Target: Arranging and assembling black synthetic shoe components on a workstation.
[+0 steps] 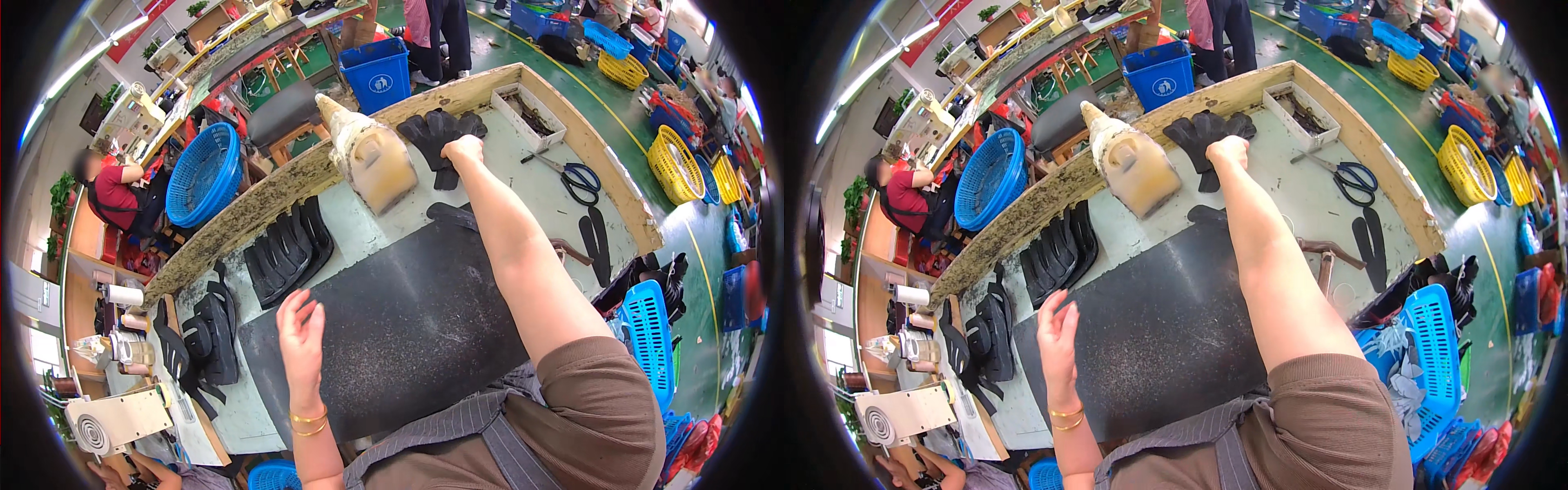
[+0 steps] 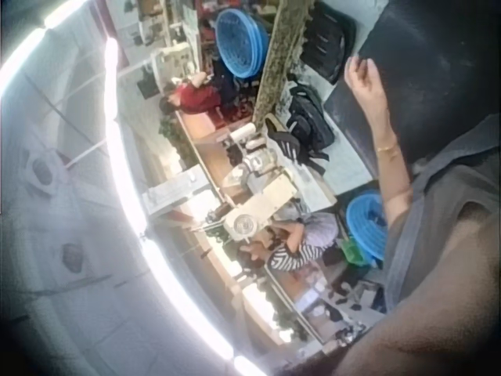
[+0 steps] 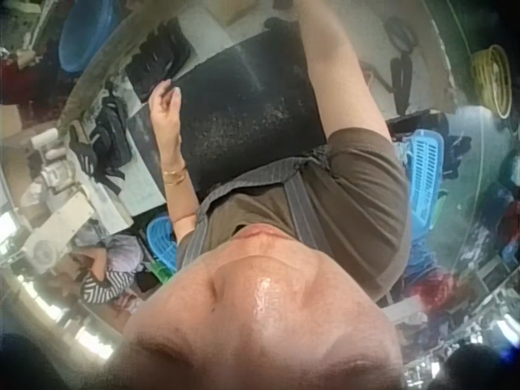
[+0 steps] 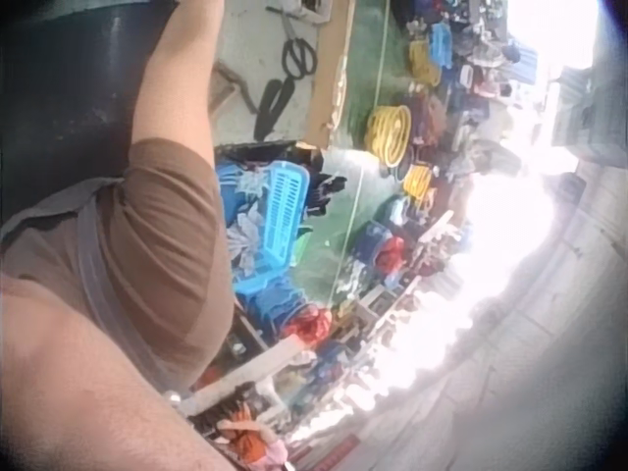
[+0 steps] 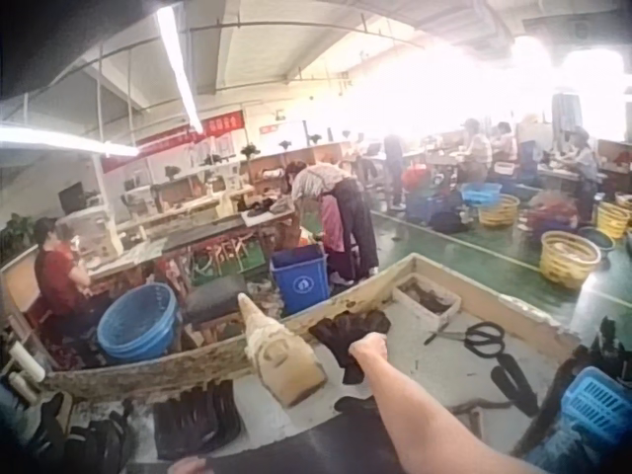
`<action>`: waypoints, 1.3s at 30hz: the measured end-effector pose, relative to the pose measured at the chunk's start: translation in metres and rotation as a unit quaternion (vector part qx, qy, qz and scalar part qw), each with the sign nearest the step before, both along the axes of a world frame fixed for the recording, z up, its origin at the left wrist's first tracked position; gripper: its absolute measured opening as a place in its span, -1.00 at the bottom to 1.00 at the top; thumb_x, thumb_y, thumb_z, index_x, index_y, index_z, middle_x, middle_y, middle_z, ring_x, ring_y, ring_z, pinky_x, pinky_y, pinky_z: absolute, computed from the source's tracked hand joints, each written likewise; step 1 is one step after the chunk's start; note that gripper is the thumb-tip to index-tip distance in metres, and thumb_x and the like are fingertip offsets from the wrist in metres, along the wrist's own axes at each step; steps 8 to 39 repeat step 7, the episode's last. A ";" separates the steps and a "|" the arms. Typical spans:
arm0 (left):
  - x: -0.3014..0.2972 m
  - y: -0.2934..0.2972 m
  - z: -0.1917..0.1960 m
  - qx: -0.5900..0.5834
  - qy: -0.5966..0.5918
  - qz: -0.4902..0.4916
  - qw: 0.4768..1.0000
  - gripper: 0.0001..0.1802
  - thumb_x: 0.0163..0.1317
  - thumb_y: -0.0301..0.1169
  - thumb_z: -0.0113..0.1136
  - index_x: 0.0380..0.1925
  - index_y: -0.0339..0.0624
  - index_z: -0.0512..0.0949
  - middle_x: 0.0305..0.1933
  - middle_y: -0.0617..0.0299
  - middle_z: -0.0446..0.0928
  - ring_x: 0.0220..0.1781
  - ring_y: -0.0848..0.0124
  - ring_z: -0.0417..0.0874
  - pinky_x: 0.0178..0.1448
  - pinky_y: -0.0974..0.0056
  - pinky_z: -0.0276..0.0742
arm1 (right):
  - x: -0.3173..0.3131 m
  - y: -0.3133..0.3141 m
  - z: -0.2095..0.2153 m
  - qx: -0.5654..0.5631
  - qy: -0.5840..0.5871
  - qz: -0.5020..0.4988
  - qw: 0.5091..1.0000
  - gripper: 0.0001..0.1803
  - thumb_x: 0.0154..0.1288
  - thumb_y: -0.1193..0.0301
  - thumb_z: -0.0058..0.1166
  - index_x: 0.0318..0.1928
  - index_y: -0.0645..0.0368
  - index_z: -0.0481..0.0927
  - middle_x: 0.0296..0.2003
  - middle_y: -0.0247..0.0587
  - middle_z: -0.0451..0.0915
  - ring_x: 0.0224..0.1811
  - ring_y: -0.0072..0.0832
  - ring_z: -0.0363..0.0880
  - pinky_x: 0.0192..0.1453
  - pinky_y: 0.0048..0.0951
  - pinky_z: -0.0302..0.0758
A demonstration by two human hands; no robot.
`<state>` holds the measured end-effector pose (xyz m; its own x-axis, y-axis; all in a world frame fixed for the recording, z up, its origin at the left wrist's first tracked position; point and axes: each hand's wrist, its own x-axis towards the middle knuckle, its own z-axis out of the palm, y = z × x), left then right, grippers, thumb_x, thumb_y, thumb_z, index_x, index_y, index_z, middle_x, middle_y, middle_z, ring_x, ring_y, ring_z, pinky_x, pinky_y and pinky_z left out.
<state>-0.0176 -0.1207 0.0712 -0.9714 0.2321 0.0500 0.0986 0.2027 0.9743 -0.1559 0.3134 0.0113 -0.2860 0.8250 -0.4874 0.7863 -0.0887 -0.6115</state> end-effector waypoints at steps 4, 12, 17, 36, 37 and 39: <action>-0.018 0.058 0.008 -0.033 0.025 -0.101 0.994 -0.64 0.36 -0.49 0.20 0.14 -0.26 0.49 0.29 0.17 0.32 0.15 0.39 0.54 0.21 0.32 0.51 | -0.001 -0.017 0.009 0.026 -0.016 -0.003 1.000 -0.10 0.05 0.34 0.41 0.29 0.46 0.19 0.22 0.08 0.50 0.35 -0.07 0.41 0.29 -0.25 0.51; -0.026 0.088 0.004 -0.031 0.028 -0.197 0.979 -0.64 0.37 -0.47 0.19 0.16 -0.23 0.48 0.31 0.19 0.31 0.19 0.36 0.54 0.22 0.33 0.51 | -0.016 -0.014 0.004 0.066 -0.007 0.012 0.998 -0.08 0.07 0.28 0.40 0.33 0.39 0.17 0.28 0.06 0.44 0.41 0.00 0.32 0.34 -0.27 0.46; -0.026 0.088 0.004 -0.031 0.028 -0.197 0.979 -0.64 0.37 -0.47 0.19 0.16 -0.23 0.48 0.31 0.19 0.31 0.19 0.36 0.54 0.22 0.33 0.51 | -0.016 -0.014 0.004 0.066 -0.007 0.012 0.998 -0.08 0.07 0.28 0.40 0.33 0.39 0.17 0.28 0.06 0.44 0.41 0.00 0.32 0.34 -0.27 0.46; -0.026 0.088 0.004 -0.031 0.028 -0.197 0.979 -0.64 0.37 -0.47 0.19 0.16 -0.23 0.48 0.31 0.19 0.31 0.19 0.36 0.54 0.22 0.33 0.51 | -0.016 -0.014 0.004 0.066 -0.007 0.012 0.998 -0.08 0.07 0.28 0.40 0.33 0.39 0.17 0.28 0.06 0.44 0.41 0.00 0.32 0.34 -0.27 0.46; -0.026 0.088 0.004 -0.031 0.028 -0.197 0.979 -0.64 0.37 -0.47 0.19 0.16 -0.23 0.48 0.31 0.19 0.31 0.19 0.36 0.54 0.22 0.33 0.51 | -0.016 -0.014 0.004 0.066 -0.007 0.012 0.998 -0.08 0.07 0.28 0.40 0.33 0.39 0.17 0.28 0.06 0.44 0.41 0.00 0.32 0.34 -0.27 0.46; -0.026 0.088 0.004 -0.031 0.028 -0.197 0.979 -0.64 0.37 -0.47 0.19 0.16 -0.23 0.48 0.31 0.19 0.31 0.19 0.36 0.54 0.22 0.33 0.51 | -0.016 -0.014 0.004 0.066 -0.007 0.012 0.998 -0.08 0.07 0.28 0.40 0.33 0.39 0.17 0.28 0.06 0.44 0.41 0.00 0.32 0.34 -0.27 0.46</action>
